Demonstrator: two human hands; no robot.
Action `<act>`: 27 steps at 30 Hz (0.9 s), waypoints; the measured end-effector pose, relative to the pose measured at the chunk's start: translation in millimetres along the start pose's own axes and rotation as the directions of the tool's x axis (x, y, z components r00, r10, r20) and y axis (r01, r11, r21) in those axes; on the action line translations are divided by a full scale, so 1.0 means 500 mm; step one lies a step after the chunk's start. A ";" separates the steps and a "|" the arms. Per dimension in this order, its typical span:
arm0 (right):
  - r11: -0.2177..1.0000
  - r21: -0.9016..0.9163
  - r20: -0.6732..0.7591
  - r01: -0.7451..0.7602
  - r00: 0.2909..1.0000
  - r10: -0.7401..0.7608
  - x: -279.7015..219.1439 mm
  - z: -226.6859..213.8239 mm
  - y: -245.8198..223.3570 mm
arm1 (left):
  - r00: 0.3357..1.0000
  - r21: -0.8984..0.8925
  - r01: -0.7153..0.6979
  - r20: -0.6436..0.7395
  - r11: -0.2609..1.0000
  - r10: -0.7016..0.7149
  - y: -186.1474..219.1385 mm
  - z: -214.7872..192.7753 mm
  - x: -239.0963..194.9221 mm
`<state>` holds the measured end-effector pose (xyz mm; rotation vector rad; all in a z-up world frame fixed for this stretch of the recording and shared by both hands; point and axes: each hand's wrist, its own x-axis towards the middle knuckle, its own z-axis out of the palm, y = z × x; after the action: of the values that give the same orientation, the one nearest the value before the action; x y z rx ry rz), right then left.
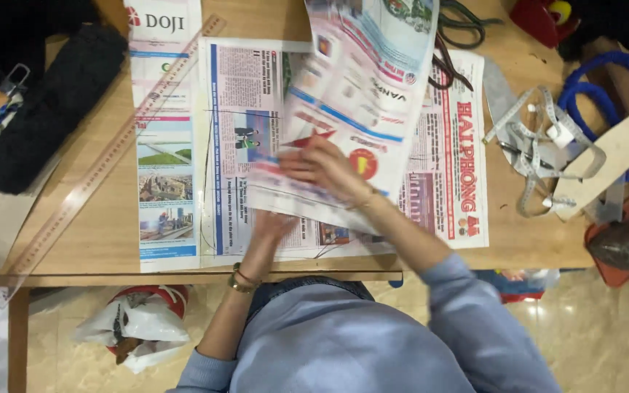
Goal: The person uses a measuring tape and a string to measure and mark curved lines on a newspaper spread out on a table. They adjust the string and tape, then use a pen to draw lines along the string's path.
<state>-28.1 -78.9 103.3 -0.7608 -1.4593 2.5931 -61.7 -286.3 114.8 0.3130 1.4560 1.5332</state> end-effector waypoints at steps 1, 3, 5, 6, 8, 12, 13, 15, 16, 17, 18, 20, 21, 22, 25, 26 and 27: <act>0.978 0.205 0.046 0.028 0.998 -0.039 0.017 0.043 0.001 | 0.997 -0.076 -0.005 -0.073 0.997 -0.001 -0.007 -0.014 0.006; 0.976 0.195 0.049 0.097 0.993 -0.108 0.039 0.071 0.043 | 0.984 -0.186 -0.021 -0.179 0.982 -0.013 -0.044 -0.055 0.028; 0.970 0.187 0.058 0.158 0.983 -0.171 0.034 0.099 0.062 | 0.956 -0.292 -0.047 -0.290 0.955 -0.042 -0.093 -0.099 0.044; 0.979 0.059 0.087 0.194 0.976 -0.198 0.019 0.111 0.057 | 0.947 -0.257 -0.039 -0.318 0.966 -0.047 -0.121 -0.120 0.053; 0.970 -0.069 0.115 0.232 0.968 -0.223 0.010 0.083 0.070 | 0.938 -0.221 -0.028 -0.342 0.975 -0.050 -0.126 -0.176 0.057; 0.734 -0.547 0.107 0.402 0.903 -0.416 -0.012 -0.068 0.080 | 0.893 0.239 0.037 -0.443 0.970 0.075 -0.096 -0.406 0.063; 0.671 -0.643 0.058 0.368 0.898 -0.436 -0.027 -0.099 0.065 | 0.869 0.380 0.068 -0.477 0.922 0.133 -0.104 -0.490 0.067; 0.610 -0.728 -0.009 0.312 0.886 -0.464 -0.063 -0.123 0.012 | 0.650 0.690 0.050 -0.571 0.722 0.501 -0.085 -0.628 0.079; 0.546 -0.801 -0.075 0.245 0.864 -0.498 -0.081 -0.135 -0.015 | 0.377 0.898 0.144 -0.437 0.415 0.817 -0.074 -0.698 0.085; 0.548 -0.800 -0.075 0.244 0.865 -0.495 -0.086 -0.168 -0.016 | 0.378 0.898 0.147 -0.438 0.414 0.816 -0.011 -0.644 0.054; 0.548 -0.817 -0.159 0.179 0.844 -0.513 -0.088 -0.202 -0.020 | 0.409 0.937 0.100 -0.344 0.333 0.845 0.055 -0.591 0.028; 0.552 -0.827 -0.242 0.111 0.816 -0.526 -0.088 -0.262 -0.026 | 0.438 0.967 0.052 -0.247 0.250 0.864 0.091 -0.514 0.024; 0.530 -0.847 -0.290 0.054 0.787 -0.544 -0.088 -0.289 -0.027 | 0.514 0.945 0.078 -0.312 0.318 0.799 0.061 -0.491 0.044; 0.507 -0.862 -0.336 -0.005 0.755 -0.563 -0.087 -0.317 -0.029 | 0.585 0.918 0.106 -0.368 0.382 0.723 0.030 -0.467 0.066; 0.528 -0.849 -0.374 -0.025 0.736 -0.565 -0.089 -0.347 -0.013 | 0.607 0.766 0.547 -0.085 -0.337 0.790 -0.009 -0.164 0.088; 0.531 -0.847 -0.376 -0.026 0.735 -0.564 -0.092 -0.331 -0.015 | 0.608 0.766 0.546 -0.083 -0.340 0.789 -0.020 -0.125 0.081; 0.613 -0.790 -0.424 -0.021 0.741 -0.521 -0.094 -0.316 -0.018 | 0.806 0.949 0.286 -0.164 -0.132 0.568 -0.032 -0.085 0.074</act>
<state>82.9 35.8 61.3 -1.1873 -2.1475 1.1772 -104.5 -287.9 74.6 1.0557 3.0776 0.0767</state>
